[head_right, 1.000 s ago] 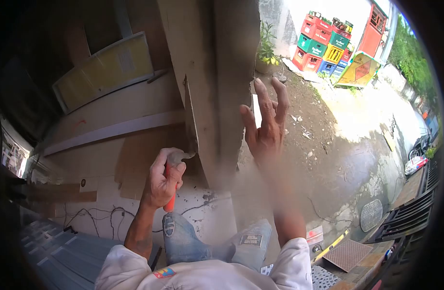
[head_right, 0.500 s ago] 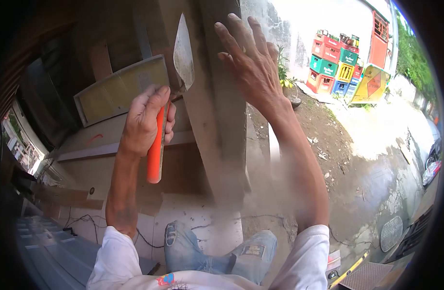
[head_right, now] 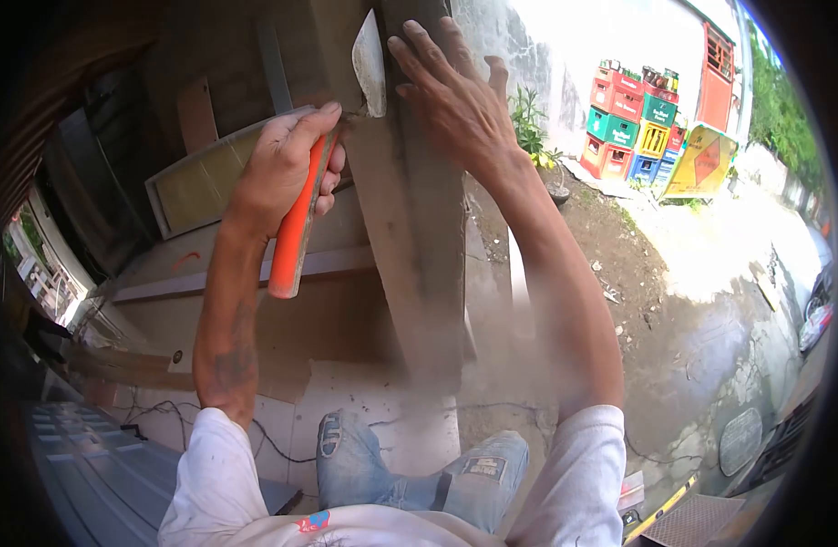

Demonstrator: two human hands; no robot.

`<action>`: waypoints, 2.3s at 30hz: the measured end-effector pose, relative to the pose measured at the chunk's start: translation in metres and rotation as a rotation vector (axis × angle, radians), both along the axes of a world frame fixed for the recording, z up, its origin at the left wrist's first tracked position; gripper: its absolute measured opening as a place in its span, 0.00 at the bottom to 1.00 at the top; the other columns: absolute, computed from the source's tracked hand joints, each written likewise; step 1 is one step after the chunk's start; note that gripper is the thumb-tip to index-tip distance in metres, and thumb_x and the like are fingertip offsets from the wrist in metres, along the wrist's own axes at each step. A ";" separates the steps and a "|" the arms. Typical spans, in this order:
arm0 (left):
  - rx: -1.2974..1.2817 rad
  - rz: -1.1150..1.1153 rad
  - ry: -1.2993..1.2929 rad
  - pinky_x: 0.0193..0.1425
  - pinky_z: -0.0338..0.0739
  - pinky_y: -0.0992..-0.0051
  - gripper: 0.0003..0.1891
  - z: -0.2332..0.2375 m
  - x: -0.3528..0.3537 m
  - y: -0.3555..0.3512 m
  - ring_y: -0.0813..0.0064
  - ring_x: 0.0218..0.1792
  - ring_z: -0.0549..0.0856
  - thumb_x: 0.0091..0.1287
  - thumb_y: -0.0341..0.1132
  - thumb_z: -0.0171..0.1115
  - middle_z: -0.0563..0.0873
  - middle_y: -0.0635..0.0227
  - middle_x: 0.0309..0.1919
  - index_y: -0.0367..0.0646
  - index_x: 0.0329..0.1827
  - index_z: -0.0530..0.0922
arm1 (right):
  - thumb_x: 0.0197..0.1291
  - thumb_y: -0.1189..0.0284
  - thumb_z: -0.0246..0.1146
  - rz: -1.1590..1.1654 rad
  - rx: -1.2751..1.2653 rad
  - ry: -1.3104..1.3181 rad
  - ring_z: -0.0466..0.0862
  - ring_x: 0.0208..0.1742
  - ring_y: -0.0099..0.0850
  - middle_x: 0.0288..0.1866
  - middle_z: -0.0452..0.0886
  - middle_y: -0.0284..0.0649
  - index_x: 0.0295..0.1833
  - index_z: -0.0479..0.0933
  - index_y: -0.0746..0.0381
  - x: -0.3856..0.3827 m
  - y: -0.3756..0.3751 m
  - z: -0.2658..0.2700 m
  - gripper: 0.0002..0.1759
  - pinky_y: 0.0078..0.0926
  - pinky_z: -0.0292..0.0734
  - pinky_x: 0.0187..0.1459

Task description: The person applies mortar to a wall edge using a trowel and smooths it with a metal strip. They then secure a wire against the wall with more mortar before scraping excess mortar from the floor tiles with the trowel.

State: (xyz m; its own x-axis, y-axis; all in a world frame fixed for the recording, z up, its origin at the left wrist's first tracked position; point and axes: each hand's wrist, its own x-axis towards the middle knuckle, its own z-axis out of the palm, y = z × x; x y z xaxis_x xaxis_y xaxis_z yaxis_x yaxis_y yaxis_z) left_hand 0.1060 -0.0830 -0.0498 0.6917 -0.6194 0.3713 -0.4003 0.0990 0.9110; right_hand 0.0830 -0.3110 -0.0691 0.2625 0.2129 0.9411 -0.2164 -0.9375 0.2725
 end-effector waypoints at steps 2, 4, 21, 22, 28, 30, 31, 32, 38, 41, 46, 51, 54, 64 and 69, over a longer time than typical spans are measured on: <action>0.004 -0.001 0.012 0.18 0.70 0.80 0.20 0.003 0.002 -0.002 0.83 0.21 0.74 0.72 0.52 0.59 0.76 0.69 0.25 0.42 0.38 0.71 | 0.72 0.58 0.56 -0.020 -0.011 0.006 0.56 0.82 0.39 0.82 0.58 0.28 0.79 0.61 0.44 0.004 0.000 0.001 0.31 0.65 0.59 0.67; 0.008 -0.005 0.001 0.18 0.70 0.79 0.20 0.003 0.005 -0.004 0.83 0.21 0.74 0.72 0.51 0.59 0.76 0.69 0.25 0.42 0.38 0.71 | 0.72 0.59 0.57 -0.028 -0.008 0.011 0.56 0.82 0.39 0.82 0.59 0.29 0.79 0.61 0.46 0.003 0.003 0.004 0.32 0.65 0.59 0.67; 0.020 -0.005 -0.215 0.22 0.78 0.71 0.24 -0.005 0.022 -0.002 0.75 0.18 0.80 0.72 0.49 0.56 0.79 0.64 0.22 0.31 0.34 0.77 | 0.62 0.71 0.57 -0.119 -0.027 0.163 0.50 0.85 0.42 0.85 0.51 0.41 0.81 0.55 0.53 0.000 0.009 0.006 0.41 0.58 0.57 0.71; 0.007 -0.007 -0.284 0.22 0.78 0.71 0.24 -0.009 0.029 -0.005 0.74 0.18 0.80 0.72 0.49 0.56 0.79 0.64 0.21 0.31 0.32 0.76 | 0.62 0.71 0.57 -0.122 -0.033 0.157 0.51 0.85 0.42 0.85 0.51 0.41 0.82 0.55 0.53 0.000 0.009 0.007 0.41 0.58 0.57 0.71; 0.030 -0.014 -0.211 0.20 0.77 0.70 0.23 -0.011 0.020 0.001 0.73 0.16 0.79 0.72 0.47 0.56 0.79 0.64 0.20 0.32 0.29 0.75 | 0.63 0.71 0.56 -0.097 -0.052 0.125 0.51 0.85 0.43 0.85 0.52 0.41 0.82 0.54 0.53 0.006 0.003 0.004 0.40 0.57 0.58 0.71; 0.009 -0.020 -0.292 0.20 0.76 0.70 0.23 -0.018 0.027 -0.002 0.74 0.15 0.79 0.72 0.47 0.55 0.79 0.64 0.20 0.32 0.30 0.75 | 0.64 0.70 0.56 -0.088 -0.062 0.122 0.52 0.85 0.43 0.85 0.52 0.41 0.82 0.54 0.53 0.006 0.002 0.004 0.40 0.57 0.58 0.71; -0.017 -0.020 -0.404 0.19 0.76 0.70 0.22 -0.027 0.036 -0.007 0.74 0.15 0.79 0.72 0.46 0.55 0.78 0.64 0.20 0.31 0.30 0.76 | 0.64 0.70 0.56 -0.101 -0.058 0.124 0.52 0.84 0.43 0.85 0.52 0.41 0.82 0.54 0.53 0.006 0.002 0.004 0.40 0.56 0.58 0.71; -0.032 -0.022 -0.448 0.19 0.75 0.70 0.22 -0.033 0.041 -0.010 0.74 0.15 0.79 0.72 0.46 0.55 0.78 0.64 0.20 0.31 0.31 0.76 | 0.63 0.71 0.56 -0.114 -0.054 0.126 0.52 0.84 0.43 0.85 0.52 0.41 0.81 0.54 0.53 0.006 0.003 0.005 0.40 0.56 0.58 0.71; -0.039 -0.027 -0.400 0.18 0.74 0.72 0.22 -0.046 0.035 -0.004 0.76 0.14 0.78 0.73 0.46 0.53 0.77 0.66 0.19 0.29 0.36 0.77 | 0.62 0.74 0.56 -0.161 -0.055 0.132 0.52 0.84 0.44 0.84 0.53 0.41 0.81 0.55 0.52 0.007 0.004 0.005 0.40 0.55 0.59 0.71; -0.100 -0.051 -0.502 0.18 0.74 0.73 0.22 -0.060 0.040 -0.006 0.77 0.14 0.77 0.73 0.46 0.53 0.76 0.67 0.18 0.29 0.38 0.77 | 0.59 0.83 0.51 -0.160 -0.007 0.147 0.48 0.86 0.38 0.86 0.50 0.37 0.82 0.54 0.50 0.007 0.007 0.004 0.44 0.54 0.52 0.76; -0.060 -0.062 -0.331 0.17 0.73 0.74 0.22 -0.070 0.034 -0.005 0.79 0.15 0.76 0.73 0.47 0.53 0.76 0.68 0.18 0.31 0.38 0.77 | 0.68 0.79 0.50 -0.123 0.007 0.138 0.46 0.86 0.37 0.86 0.50 0.37 0.83 0.54 0.50 0.008 0.005 0.004 0.38 0.53 0.50 0.78; 0.009 -0.038 -0.157 0.17 0.72 0.75 0.20 -0.082 0.028 -0.004 0.80 0.16 0.76 0.73 0.47 0.54 0.76 0.69 0.19 0.34 0.36 0.76 | 0.76 0.63 0.53 -0.153 -0.016 0.119 0.47 0.86 0.39 0.85 0.51 0.39 0.82 0.55 0.51 0.010 0.004 0.004 0.32 0.53 0.53 0.77; 0.021 -0.037 -0.120 0.17 0.72 0.75 0.20 -0.091 0.025 0.000 0.81 0.16 0.76 0.72 0.47 0.54 0.76 0.69 0.19 0.35 0.35 0.76 | 0.76 0.62 0.54 -0.153 -0.025 0.108 0.47 0.85 0.40 0.85 0.50 0.39 0.82 0.55 0.51 0.012 0.001 0.003 0.33 0.54 0.55 0.76; 0.029 -0.083 -0.064 0.17 0.71 0.75 0.19 -0.116 0.021 0.010 0.80 0.15 0.77 0.71 0.45 0.54 0.76 0.68 0.19 0.36 0.30 0.73 | 0.76 0.61 0.53 -0.104 -0.022 0.118 0.48 0.85 0.40 0.85 0.50 0.40 0.82 0.55 0.50 0.011 0.004 0.003 0.32 0.54 0.56 0.75; 0.056 -0.115 0.054 0.17 0.71 0.75 0.18 -0.131 0.014 0.024 0.82 0.16 0.75 0.71 0.45 0.55 0.76 0.69 0.20 0.36 0.33 0.74 | 0.76 0.58 0.54 -0.098 -0.002 0.151 0.46 0.86 0.40 0.86 0.48 0.39 0.83 0.53 0.49 0.009 0.003 0.004 0.35 0.53 0.53 0.76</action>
